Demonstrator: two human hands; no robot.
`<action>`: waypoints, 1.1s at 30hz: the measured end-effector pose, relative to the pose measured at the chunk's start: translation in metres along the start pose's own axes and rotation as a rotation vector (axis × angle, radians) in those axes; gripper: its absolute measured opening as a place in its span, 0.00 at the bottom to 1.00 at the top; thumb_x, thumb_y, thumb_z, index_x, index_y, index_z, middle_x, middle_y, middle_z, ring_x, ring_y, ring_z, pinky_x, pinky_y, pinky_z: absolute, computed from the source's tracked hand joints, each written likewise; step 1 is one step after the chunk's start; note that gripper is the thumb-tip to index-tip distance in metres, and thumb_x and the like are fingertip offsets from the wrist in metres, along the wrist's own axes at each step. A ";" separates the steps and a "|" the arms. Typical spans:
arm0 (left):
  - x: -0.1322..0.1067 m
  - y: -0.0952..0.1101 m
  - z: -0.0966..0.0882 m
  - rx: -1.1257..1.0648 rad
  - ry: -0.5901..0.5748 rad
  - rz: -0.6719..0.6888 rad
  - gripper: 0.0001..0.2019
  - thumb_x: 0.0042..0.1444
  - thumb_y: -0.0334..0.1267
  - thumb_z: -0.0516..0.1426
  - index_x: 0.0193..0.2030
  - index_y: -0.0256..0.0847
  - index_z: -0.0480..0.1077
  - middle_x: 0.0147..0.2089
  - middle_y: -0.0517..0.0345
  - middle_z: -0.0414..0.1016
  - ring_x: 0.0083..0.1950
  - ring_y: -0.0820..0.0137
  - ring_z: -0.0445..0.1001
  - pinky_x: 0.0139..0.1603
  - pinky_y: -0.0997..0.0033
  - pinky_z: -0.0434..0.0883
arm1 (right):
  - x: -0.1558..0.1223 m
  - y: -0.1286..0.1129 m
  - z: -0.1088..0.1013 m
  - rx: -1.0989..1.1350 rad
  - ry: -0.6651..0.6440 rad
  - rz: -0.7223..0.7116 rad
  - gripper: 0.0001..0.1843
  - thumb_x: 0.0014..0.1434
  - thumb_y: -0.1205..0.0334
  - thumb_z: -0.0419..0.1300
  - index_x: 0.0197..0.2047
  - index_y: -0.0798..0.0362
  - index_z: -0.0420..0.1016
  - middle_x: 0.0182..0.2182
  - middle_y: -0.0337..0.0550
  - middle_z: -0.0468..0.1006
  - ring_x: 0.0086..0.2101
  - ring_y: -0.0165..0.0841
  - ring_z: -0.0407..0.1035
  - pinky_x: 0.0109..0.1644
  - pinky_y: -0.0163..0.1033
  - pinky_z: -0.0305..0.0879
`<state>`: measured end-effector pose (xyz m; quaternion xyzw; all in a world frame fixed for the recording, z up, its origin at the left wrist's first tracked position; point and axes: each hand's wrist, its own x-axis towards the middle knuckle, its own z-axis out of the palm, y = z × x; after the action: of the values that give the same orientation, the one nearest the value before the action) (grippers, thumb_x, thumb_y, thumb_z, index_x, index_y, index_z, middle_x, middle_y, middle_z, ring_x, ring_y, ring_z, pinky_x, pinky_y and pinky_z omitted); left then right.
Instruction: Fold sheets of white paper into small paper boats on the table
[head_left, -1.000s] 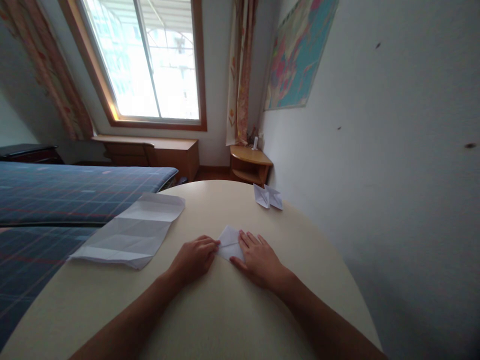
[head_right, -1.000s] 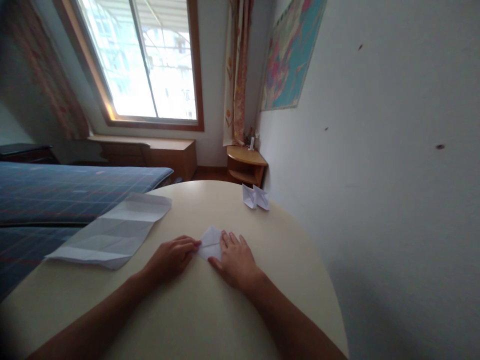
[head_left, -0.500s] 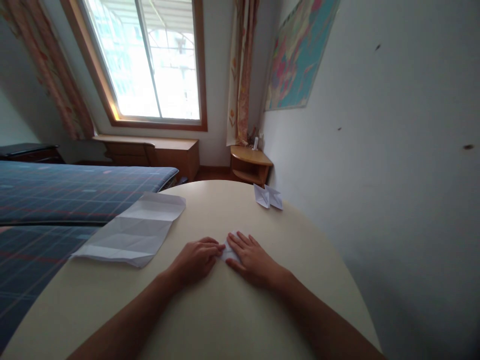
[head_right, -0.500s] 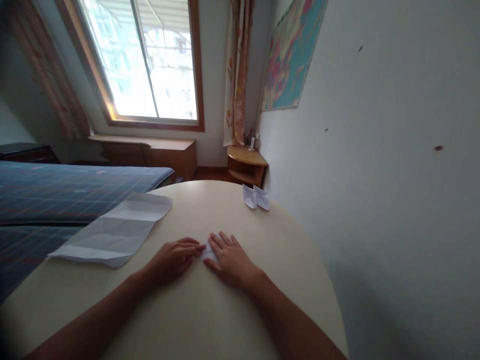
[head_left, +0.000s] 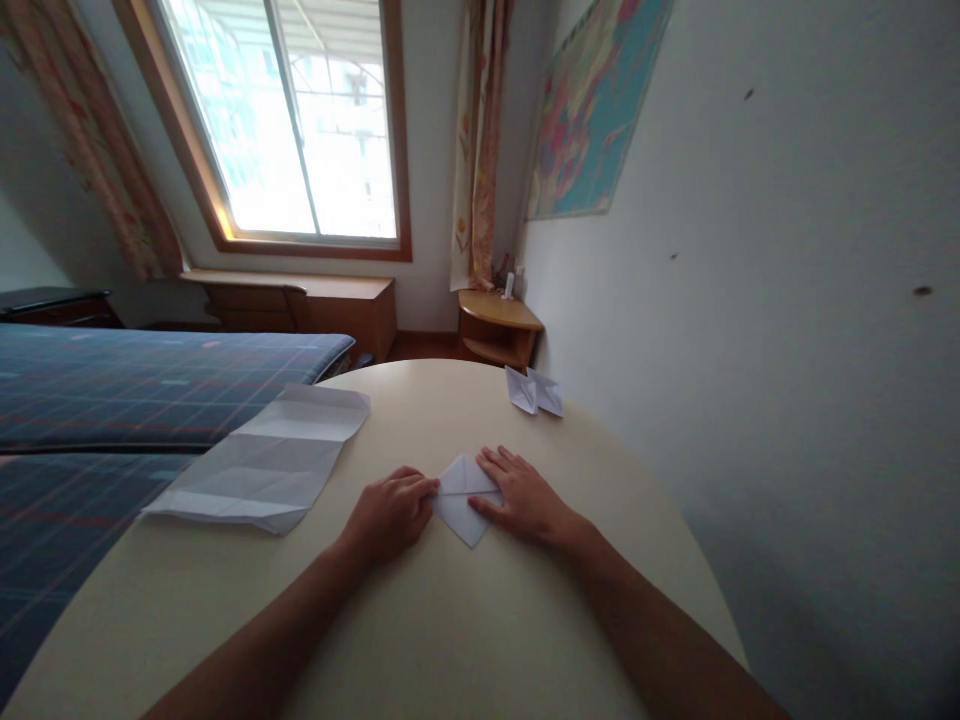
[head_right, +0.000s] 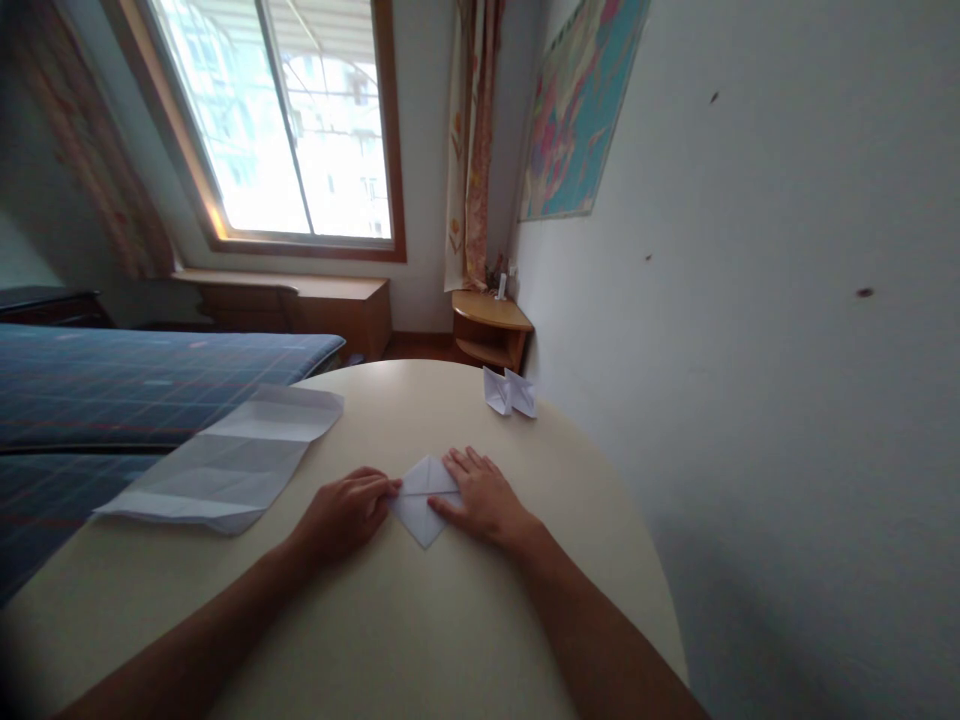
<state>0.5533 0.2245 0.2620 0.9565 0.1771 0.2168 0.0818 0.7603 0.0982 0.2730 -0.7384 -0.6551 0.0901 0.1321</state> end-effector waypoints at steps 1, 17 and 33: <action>0.000 -0.001 0.000 0.021 0.006 -0.016 0.13 0.56 0.28 0.54 0.44 0.44 0.76 0.44 0.55 0.81 0.48 0.65 0.77 0.45 0.67 0.74 | 0.000 0.001 -0.001 0.003 0.012 -0.002 0.40 0.63 0.40 0.53 0.69 0.59 0.56 0.68 0.55 0.55 0.67 0.47 0.46 0.69 0.52 0.43; 0.002 -0.003 0.000 0.129 0.017 -0.057 0.12 0.58 0.30 0.54 0.44 0.44 0.77 0.39 0.55 0.82 0.43 0.61 0.77 0.47 0.61 0.71 | 0.003 0.013 -0.004 0.149 0.224 -0.023 0.12 0.59 0.62 0.61 0.46 0.56 0.78 0.49 0.52 0.76 0.52 0.39 0.67 0.59 0.43 0.61; 0.000 -0.005 0.001 0.081 0.017 -0.043 0.09 0.60 0.31 0.55 0.42 0.46 0.76 0.42 0.56 0.82 0.44 0.63 0.76 0.47 0.63 0.71 | 0.011 0.008 -0.002 0.784 0.255 0.110 0.19 0.58 0.56 0.62 0.50 0.57 0.73 0.42 0.51 0.81 0.40 0.39 0.76 0.47 0.45 0.72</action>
<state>0.5524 0.2292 0.2596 0.9531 0.2071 0.2160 0.0461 0.7704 0.1084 0.2726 -0.6712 -0.5092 0.2476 0.4785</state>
